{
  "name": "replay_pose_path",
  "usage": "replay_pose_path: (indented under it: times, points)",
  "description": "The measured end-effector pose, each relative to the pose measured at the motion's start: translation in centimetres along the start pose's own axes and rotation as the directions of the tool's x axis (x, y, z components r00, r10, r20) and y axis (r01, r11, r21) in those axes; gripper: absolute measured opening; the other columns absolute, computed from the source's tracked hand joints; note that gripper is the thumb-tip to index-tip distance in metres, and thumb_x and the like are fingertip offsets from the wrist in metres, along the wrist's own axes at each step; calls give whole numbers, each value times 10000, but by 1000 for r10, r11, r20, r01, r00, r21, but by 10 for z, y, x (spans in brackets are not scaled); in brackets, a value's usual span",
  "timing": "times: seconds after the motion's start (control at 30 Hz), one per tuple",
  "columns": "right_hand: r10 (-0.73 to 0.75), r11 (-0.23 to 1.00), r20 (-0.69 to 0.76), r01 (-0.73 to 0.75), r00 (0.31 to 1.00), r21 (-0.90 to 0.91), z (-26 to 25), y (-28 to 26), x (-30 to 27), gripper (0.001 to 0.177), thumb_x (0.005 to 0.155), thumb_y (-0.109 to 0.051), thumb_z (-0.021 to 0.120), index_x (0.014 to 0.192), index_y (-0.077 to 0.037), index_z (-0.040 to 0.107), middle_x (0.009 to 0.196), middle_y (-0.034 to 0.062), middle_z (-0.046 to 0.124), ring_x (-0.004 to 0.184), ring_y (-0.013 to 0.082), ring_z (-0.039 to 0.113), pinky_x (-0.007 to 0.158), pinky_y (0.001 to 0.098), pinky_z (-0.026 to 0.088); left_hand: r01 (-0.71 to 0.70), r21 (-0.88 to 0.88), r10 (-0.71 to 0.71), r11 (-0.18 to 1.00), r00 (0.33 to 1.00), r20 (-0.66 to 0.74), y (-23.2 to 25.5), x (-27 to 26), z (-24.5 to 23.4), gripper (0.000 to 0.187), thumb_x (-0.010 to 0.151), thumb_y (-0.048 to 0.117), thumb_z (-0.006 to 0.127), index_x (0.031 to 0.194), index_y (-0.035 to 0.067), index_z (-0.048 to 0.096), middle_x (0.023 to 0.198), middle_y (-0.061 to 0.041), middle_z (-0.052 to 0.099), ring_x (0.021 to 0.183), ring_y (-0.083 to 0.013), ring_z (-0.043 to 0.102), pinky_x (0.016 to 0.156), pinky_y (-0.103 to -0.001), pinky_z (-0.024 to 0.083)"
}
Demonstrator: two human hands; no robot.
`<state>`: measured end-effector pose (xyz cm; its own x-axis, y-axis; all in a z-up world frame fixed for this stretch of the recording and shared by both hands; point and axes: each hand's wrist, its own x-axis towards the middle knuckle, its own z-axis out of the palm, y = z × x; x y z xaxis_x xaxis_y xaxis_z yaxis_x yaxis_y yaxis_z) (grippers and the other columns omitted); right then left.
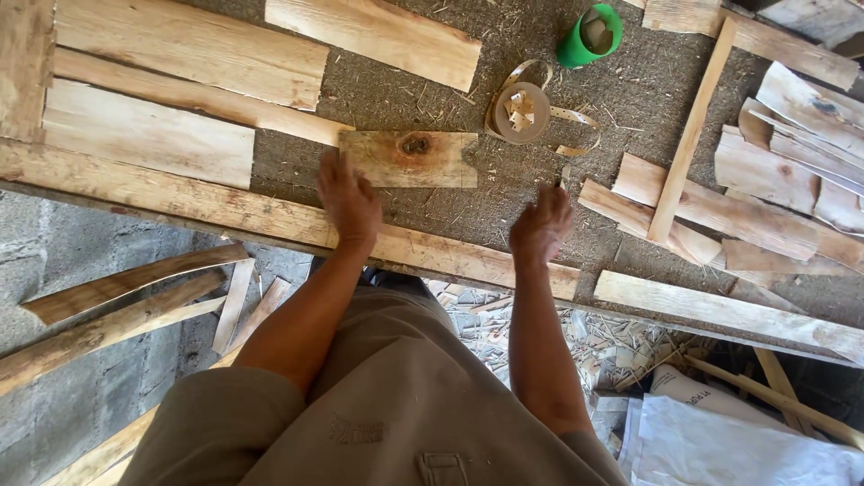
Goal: The person is applying thin strips of wood veneer to a larger wooden panel using adhesive tape.
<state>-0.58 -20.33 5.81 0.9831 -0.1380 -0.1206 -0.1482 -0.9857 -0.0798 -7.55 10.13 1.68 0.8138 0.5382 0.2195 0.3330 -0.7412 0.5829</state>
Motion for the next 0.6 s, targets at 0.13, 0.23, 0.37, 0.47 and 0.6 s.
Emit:
replay_pose_path:
  times: [0.13,0.23,0.37,0.47,0.6]
  points:
    - [-208,910,-23,202,978,361,46,-34,14,357,1044,-16,515,1353,-141,643,1344,142,652,1157,243,647,914,372,632,193,9,-194,981,979,64,-11,3,-7,561,929,62,663,1456,24,476,1453,-195,547,1379,-374,503,1172,-523,411]
    - [-349,831,-140,375,927,410,53,-69,20,392,1015,-24,534,1399,-59,610,1244,178,678,1069,280,643,870,392,597,313,-49,-307,948,946,99,-16,5,-6,546,928,84,678,1436,-3,500,1405,-214,571,1325,-394,517,1118,-524,439]
    - [-333,737,-278,433,901,519,53,-92,27,427,1034,-160,551,1438,-22,555,1030,96,736,950,231,685,878,418,566,349,-125,-340,929,936,89,-21,9,-5,513,904,56,666,1397,-26,551,1357,-206,631,1250,-370,573,1044,-503,497]
    - [-156,687,-86,171,984,706,61,-90,31,429,1003,-300,591,1339,-33,569,927,79,733,826,207,690,739,381,577,362,-204,-352,910,932,84,-23,8,-5,500,872,40,658,1362,-31,589,1285,-190,677,1152,-327,632,964,-453,548]
    - [-37,667,101,-51,994,743,73,-78,36,404,1082,-424,555,982,-42,639,797,76,641,695,169,581,592,356,504,372,-429,-377,823,923,75,-38,0,12,438,882,92,676,1296,-41,625,1119,-145,724,949,-217,705,839,-347,600]
